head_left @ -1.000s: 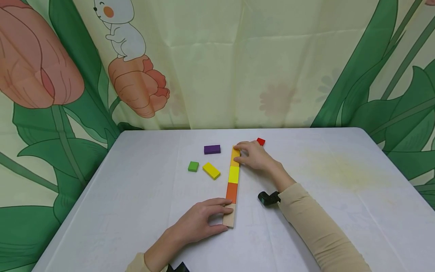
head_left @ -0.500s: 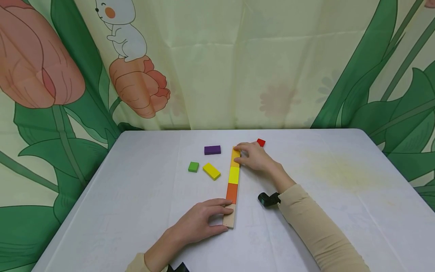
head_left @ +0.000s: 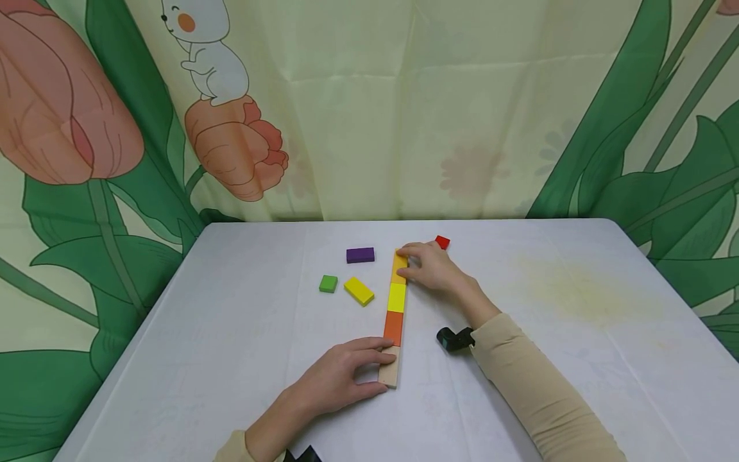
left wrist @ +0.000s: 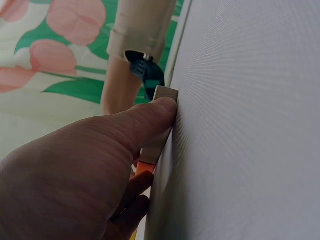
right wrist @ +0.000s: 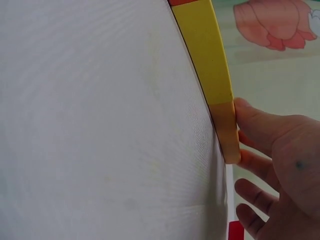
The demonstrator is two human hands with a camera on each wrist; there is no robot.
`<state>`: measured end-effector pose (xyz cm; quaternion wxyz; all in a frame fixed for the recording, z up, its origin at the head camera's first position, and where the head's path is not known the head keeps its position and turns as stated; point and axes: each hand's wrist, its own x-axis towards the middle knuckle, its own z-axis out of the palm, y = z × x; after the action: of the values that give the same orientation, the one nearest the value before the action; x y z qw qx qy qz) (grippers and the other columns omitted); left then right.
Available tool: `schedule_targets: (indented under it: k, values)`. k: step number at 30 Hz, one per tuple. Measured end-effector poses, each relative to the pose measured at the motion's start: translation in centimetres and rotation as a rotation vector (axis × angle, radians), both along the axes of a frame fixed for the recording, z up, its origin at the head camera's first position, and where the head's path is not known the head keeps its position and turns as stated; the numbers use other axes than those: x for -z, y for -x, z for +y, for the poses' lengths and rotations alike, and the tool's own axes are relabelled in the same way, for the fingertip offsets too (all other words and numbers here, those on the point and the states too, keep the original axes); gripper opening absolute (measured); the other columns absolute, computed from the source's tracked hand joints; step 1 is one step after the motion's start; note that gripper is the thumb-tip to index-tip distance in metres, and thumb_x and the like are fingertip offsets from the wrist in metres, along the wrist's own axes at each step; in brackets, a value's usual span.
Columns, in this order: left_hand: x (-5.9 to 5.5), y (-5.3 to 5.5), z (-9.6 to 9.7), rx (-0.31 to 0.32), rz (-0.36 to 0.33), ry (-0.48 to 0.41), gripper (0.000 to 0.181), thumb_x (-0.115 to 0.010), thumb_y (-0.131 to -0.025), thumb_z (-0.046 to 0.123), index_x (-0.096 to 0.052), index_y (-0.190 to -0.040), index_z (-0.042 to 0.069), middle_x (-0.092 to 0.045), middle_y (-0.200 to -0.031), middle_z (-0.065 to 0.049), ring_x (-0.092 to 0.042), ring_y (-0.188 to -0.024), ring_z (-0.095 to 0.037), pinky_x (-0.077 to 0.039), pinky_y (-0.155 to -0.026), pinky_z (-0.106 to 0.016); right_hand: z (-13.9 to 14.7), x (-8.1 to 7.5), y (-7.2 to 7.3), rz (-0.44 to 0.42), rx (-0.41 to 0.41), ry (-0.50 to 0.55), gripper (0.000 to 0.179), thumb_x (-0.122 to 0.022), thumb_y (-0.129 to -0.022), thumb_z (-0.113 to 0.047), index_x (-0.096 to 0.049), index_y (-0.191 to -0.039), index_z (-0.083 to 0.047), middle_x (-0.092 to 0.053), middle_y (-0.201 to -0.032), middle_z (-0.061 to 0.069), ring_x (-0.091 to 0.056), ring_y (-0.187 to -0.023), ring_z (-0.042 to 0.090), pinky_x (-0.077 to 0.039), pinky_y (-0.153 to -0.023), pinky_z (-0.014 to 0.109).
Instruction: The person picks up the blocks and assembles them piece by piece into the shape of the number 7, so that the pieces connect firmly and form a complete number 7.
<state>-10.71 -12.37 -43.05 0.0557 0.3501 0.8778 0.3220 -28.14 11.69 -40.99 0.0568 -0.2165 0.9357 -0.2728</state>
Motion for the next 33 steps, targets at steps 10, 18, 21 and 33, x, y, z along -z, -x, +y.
schedule_targets:
  k: [10,18,21,33]
  values:
    - [0.04,0.11,0.0,-0.009,-0.005,0.004,0.042,-0.08,-0.089,0.027,-0.071,-0.129,0.018,-0.056,-0.142,0.008,-0.052,-0.13,-0.01,-0.045,-0.106,-0.032,-0.22,-0.14,-0.13,0.006,0.0,-0.016,0.052,-0.071,-0.095,-0.029,-0.059,-0.142,-0.01,-0.052,-0.148,0.011,-0.039,-0.132,0.035,-0.036,-0.111,0.051]
    - [-0.14,0.1,-0.06,-0.01,-0.019,-0.002,0.042,-0.08,-0.09,0.027,-0.071,-0.13,0.018,-0.056,-0.143,0.008,-0.051,-0.132,-0.01,-0.044,-0.107,-0.033,-0.24,-0.3,-0.11,0.003,0.004,-0.024,0.052,-0.071,-0.096,-0.03,-0.06,-0.142,-0.01,-0.051,-0.149,0.011,-0.038,-0.133,0.035,-0.037,-0.11,0.051]
    - [-0.09,0.1,-0.09,-0.005,-0.015,-0.01,0.042,-0.08,-0.09,0.026,-0.071,-0.13,0.018,-0.056,-0.143,0.007,-0.051,-0.132,-0.011,-0.045,-0.106,-0.034,-0.23,-0.28,-0.17,0.004,0.005,-0.021,0.051,-0.07,-0.096,-0.03,-0.06,-0.142,-0.01,-0.05,-0.149,0.011,-0.038,-0.134,0.035,-0.035,-0.111,0.052]
    - [0.0,0.06,-0.01,-0.004,-0.035,-0.012,0.042,-0.08,-0.089,0.025,-0.071,-0.13,0.018,-0.056,-0.143,0.008,-0.052,-0.131,-0.01,-0.046,-0.105,-0.034,-0.14,-0.05,-0.39,0.046,0.022,-0.062,0.05,-0.07,-0.096,-0.033,-0.062,-0.141,-0.014,-0.053,-0.147,0.009,-0.036,-0.134,0.039,-0.03,-0.11,0.058]
